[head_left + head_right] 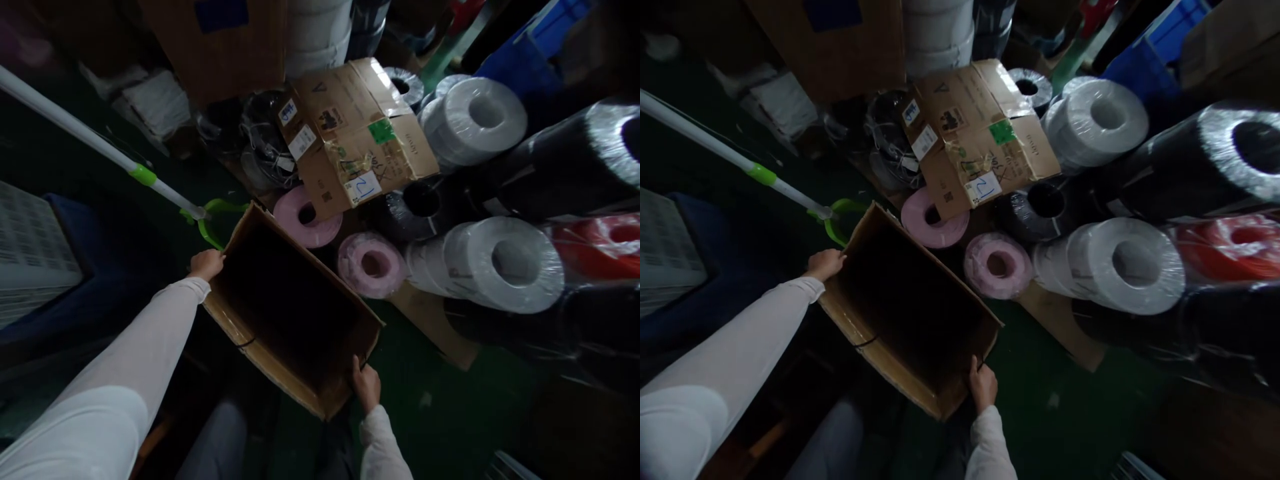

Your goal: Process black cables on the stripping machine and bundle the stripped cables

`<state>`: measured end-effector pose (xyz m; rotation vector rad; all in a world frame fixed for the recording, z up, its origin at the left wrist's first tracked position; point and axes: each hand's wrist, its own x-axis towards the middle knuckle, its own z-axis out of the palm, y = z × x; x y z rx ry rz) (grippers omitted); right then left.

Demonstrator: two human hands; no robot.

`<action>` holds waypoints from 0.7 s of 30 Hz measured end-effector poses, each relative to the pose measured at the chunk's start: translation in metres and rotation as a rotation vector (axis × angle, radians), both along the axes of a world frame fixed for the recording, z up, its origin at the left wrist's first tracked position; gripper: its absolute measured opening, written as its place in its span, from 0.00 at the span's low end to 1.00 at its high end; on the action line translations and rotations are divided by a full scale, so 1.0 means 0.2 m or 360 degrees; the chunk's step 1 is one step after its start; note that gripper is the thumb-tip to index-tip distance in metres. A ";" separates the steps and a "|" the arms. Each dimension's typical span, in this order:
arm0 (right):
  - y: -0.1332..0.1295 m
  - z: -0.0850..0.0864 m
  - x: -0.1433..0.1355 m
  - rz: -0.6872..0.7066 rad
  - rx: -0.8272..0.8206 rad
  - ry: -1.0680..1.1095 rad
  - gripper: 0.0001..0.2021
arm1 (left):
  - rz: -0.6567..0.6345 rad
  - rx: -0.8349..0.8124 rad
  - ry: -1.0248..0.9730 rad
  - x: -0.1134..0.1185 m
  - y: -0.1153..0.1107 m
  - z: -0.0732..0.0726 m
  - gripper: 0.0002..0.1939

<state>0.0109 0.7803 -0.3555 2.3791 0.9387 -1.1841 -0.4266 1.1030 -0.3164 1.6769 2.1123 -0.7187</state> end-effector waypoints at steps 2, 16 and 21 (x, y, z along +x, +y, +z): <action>0.01 -0.02 -0.04 0.0008 0.0003 -0.0010 0.30 | 0.0062 0.0011 0.0011 -0.03 0.00 -0.07 0.22; -0.01 0.63 -0.08 -0.0184 0.0930 0.0153 0.27 | 0.0225 0.0474 -0.0598 0.04 -0.28 0.16 0.32; 0.04 1.35 -0.12 -0.0395 0.1379 0.0267 0.18 | 0.0177 -0.0036 -0.0964 0.19 -0.86 0.40 0.20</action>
